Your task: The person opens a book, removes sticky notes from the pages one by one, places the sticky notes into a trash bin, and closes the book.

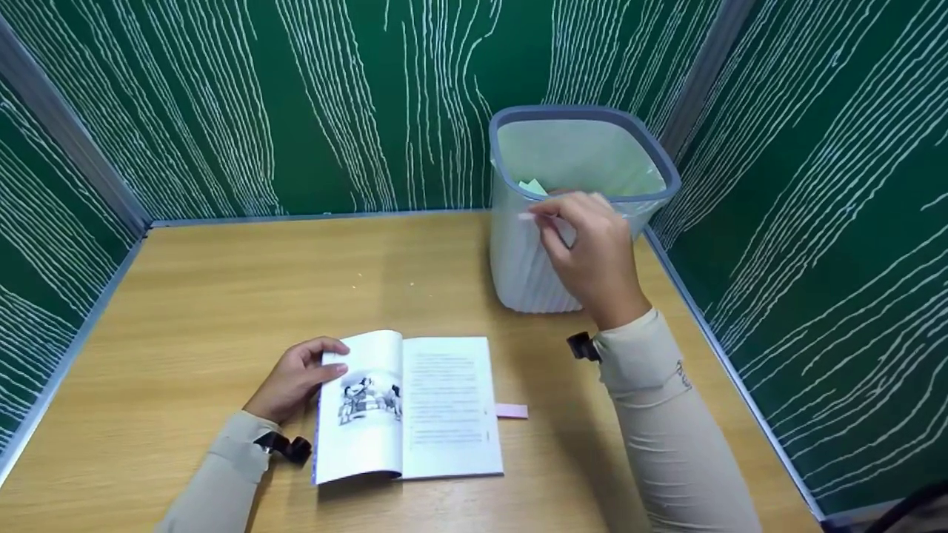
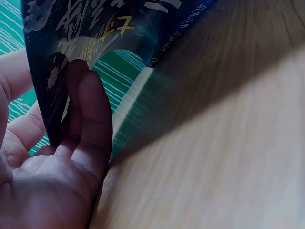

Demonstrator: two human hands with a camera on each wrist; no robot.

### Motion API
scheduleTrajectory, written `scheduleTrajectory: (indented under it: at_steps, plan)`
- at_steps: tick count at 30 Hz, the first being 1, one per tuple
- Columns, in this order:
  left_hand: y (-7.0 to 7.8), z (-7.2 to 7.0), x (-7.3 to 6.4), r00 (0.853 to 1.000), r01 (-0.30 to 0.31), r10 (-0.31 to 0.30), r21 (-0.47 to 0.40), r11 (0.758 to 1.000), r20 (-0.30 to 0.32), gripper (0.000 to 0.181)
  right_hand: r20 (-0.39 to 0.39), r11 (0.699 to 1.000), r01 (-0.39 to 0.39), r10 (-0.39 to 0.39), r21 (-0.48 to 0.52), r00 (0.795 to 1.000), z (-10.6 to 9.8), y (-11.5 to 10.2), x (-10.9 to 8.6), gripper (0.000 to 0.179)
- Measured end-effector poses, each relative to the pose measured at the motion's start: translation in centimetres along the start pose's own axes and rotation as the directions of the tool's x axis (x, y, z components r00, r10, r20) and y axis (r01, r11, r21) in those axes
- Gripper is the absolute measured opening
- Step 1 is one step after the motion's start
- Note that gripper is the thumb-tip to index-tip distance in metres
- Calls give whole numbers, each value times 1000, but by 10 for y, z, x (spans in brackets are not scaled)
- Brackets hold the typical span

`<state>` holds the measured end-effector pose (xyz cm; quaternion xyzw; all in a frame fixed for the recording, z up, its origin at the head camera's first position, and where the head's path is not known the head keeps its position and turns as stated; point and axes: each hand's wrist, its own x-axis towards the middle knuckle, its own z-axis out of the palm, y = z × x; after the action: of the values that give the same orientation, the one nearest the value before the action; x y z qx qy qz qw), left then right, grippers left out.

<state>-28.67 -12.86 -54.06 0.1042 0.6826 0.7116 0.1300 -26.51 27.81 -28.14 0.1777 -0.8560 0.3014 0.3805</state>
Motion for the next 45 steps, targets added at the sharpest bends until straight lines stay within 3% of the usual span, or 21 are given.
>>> scheduleTrajectory:
  at_steps: [8, 14, 21, 24, 36, 45]
  plan:
    - [1, 1, -1, 1000, 12, -12, -30, 999, 6, 36, 16, 998, 19, -18, -63, 1000, 2, 16, 11, 16]
    - [3, 2, -1, 1000, 13, -12, -70, 997, 23, 37, -14, 997, 36, -37, -75, 999, 1, 15, 20, 14]
    - [3, 2, -2, 999, 36, -34, -73, 997, 19, 37, 35, 988, -61, 67, -144, 997, 0, 37, 32, 16]
    - [2, 2, -2, 999, 43, -42, -64, 997, 18, 37, 50, 983, -93, 102, -156, 994, -2, 37, 36, 17]
    - [1, 0, 0, 1000, 23, -23, -3, 1000, 5, 36, 96, 980, -108, 126, -169, 987, -5, 42, 43, 18]
    - [1, 1, 0, 1000, -7, 7, -5, 1000, 7, 35, 155, 974, -108, 140, -200, 978, -6, 49, 50, 21]
